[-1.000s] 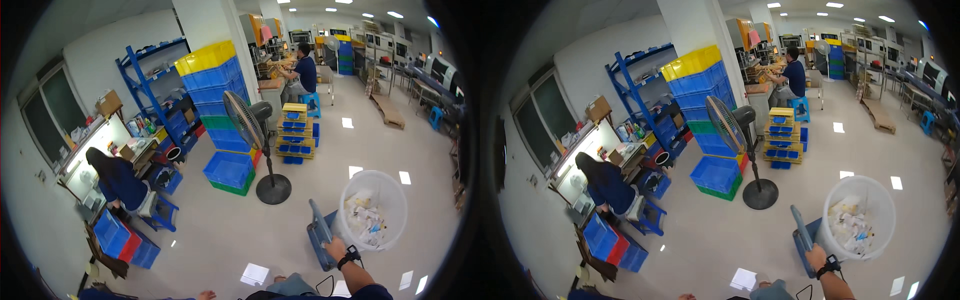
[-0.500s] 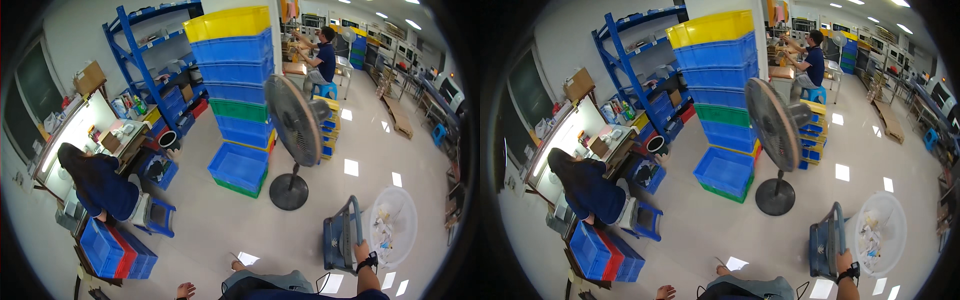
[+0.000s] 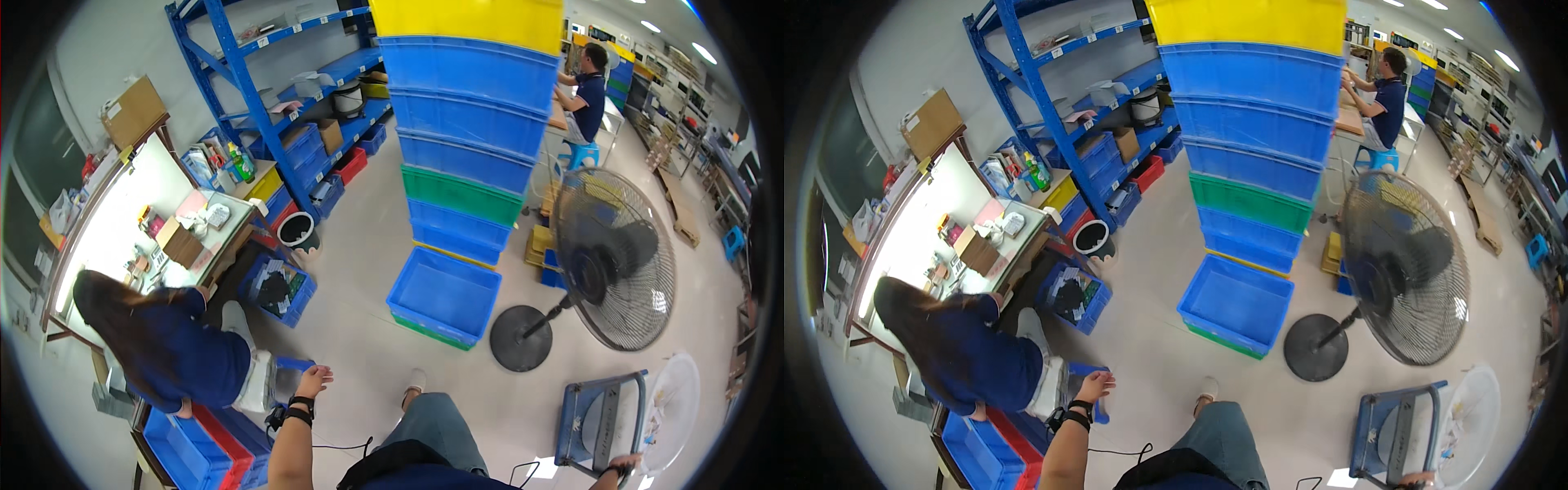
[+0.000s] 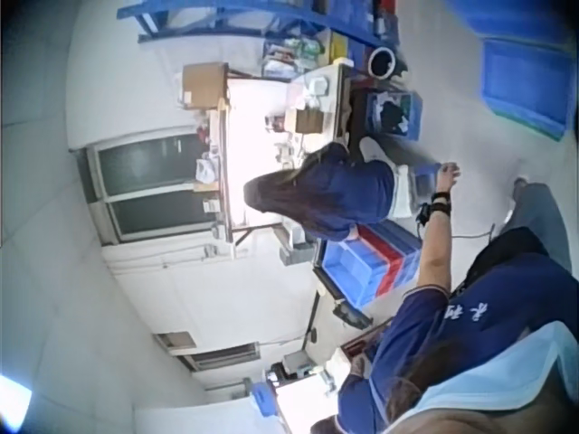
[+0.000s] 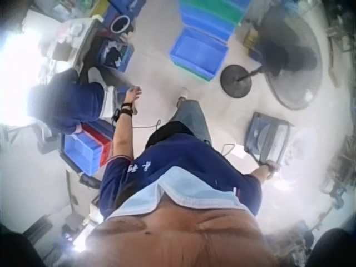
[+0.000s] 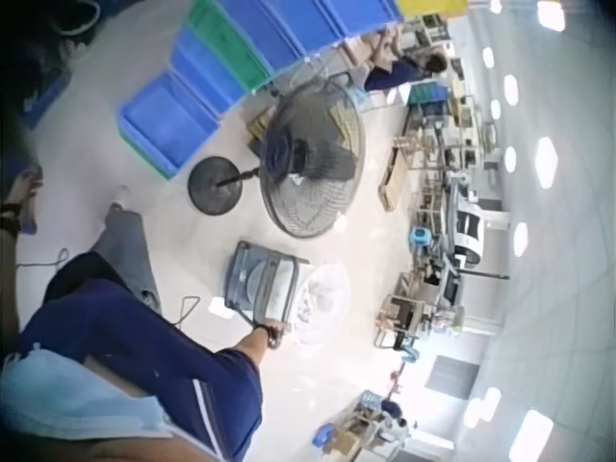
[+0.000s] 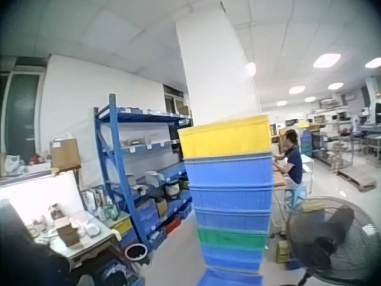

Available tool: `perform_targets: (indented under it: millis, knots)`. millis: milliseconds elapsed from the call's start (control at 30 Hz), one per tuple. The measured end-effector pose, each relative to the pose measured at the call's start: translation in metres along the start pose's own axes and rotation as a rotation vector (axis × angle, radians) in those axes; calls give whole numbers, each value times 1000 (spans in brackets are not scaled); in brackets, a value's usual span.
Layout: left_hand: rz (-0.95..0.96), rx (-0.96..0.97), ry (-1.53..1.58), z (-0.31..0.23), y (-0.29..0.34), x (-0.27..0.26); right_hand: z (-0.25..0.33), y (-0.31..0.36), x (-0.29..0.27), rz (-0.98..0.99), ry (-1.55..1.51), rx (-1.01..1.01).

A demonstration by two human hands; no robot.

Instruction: The recorder moves through a workshop floor with a large mobile trash container, collecting and emptying smaller trash bins into it.

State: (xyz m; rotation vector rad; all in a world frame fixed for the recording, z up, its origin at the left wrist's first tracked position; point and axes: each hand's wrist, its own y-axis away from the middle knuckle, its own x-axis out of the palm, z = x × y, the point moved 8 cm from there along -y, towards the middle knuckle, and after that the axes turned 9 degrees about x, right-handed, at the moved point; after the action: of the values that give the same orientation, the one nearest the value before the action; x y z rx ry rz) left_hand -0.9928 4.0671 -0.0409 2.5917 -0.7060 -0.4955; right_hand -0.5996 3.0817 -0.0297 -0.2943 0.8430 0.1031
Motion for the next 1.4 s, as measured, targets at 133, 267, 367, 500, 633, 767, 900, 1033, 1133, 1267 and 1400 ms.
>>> perform_targets:
  millis: [133, 267, 367, 500, 633, 767, 900, 1033, 1133, 1267, 1400]
  knots:
    - [38, -69, 105, -37, -67, -24, 2, 167, -6, 302, 125, -85]
    - [66, -140, 211, -57, -148, -45, -37, 384, 47, 1356, 576, 50]
    - [-33, -143, 299, -69, -206, -81, -18, 521, 56, 1746, 776, 21]
    - [-77, -184, 384, -91, -318, -107, 49, 602, 98, 1693, 612, -327]
    - [-204, -193, 425, -84, -445, -135, 90, 636, 80, 1575, 580, -54]
    - [-251, -276, 514, -75, -578, -141, 155, 724, 36, 1458, 561, 71]
    - [-318, -387, 498, -19, -693, -161, 205, 839, -1, 1446, 590, 155]
    - [-299, -425, 549, -10, -777, -130, 246, 912, -34, 1365, 583, 215]
    - [-330, -441, 424, 37, -830, -156, 263, 960, -27, 1369, 629, 236]
    - [-399, -543, 697, 51, -869, -147, 284, 990, -43, 1300, 651, 268]
    - [-549, -542, 1066, 74, -905, -144, 294, 1006, -54, 1248, 677, 289]
